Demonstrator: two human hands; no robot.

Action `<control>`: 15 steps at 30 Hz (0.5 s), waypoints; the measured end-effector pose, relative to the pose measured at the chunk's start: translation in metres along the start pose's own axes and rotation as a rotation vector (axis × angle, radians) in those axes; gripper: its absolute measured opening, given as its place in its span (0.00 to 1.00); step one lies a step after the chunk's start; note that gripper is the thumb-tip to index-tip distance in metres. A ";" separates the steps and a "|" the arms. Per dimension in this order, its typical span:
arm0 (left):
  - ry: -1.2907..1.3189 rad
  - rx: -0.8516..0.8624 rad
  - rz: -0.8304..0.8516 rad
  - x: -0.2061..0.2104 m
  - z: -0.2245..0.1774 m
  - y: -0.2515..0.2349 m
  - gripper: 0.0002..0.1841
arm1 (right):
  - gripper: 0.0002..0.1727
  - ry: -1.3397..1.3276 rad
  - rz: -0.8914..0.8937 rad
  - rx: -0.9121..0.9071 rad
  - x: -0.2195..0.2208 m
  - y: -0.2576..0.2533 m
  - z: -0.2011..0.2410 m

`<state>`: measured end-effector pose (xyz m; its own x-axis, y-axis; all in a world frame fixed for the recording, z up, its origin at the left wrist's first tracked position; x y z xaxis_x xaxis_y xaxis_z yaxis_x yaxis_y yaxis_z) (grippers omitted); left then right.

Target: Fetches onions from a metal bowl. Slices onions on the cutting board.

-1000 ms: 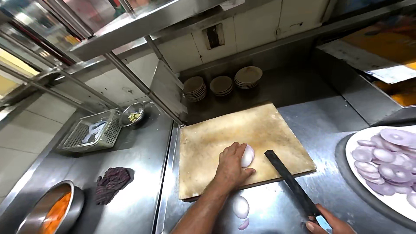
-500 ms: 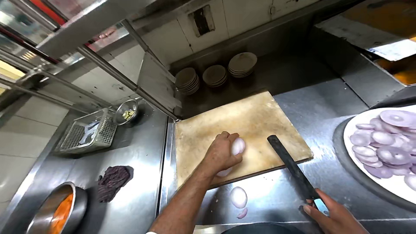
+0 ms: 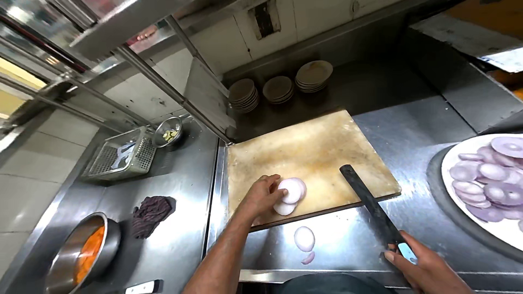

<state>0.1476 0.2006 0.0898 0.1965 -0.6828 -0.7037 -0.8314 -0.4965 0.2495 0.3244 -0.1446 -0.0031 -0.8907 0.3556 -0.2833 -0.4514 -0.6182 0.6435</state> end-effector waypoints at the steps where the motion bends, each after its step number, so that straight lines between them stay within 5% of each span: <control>1: -0.029 -0.034 0.026 0.001 -0.001 0.000 0.29 | 0.24 0.009 0.008 -0.001 0.000 0.000 0.001; 9: -0.021 -0.096 0.084 0.010 -0.008 -0.005 0.25 | 0.21 0.076 0.415 0.110 0.011 0.012 0.012; 15: -0.021 -0.116 0.097 0.007 -0.005 0.001 0.26 | 0.21 0.130 0.474 0.108 0.019 0.013 0.013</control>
<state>0.1509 0.1925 0.0883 0.1063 -0.7197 -0.6861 -0.7800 -0.4883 0.3914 0.3027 -0.1368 0.0093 -0.9989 -0.0416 -0.0235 0.0069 -0.6119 0.7909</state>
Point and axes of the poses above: each hand's wrist, its own y-axis away from the middle knuckle, its own x-axis out of the palm, z = x × y, the point moved 6 cm from there along -y, towards the middle knuckle, and after that the axes turned 14 degrees about x, right-handed, at the moved point
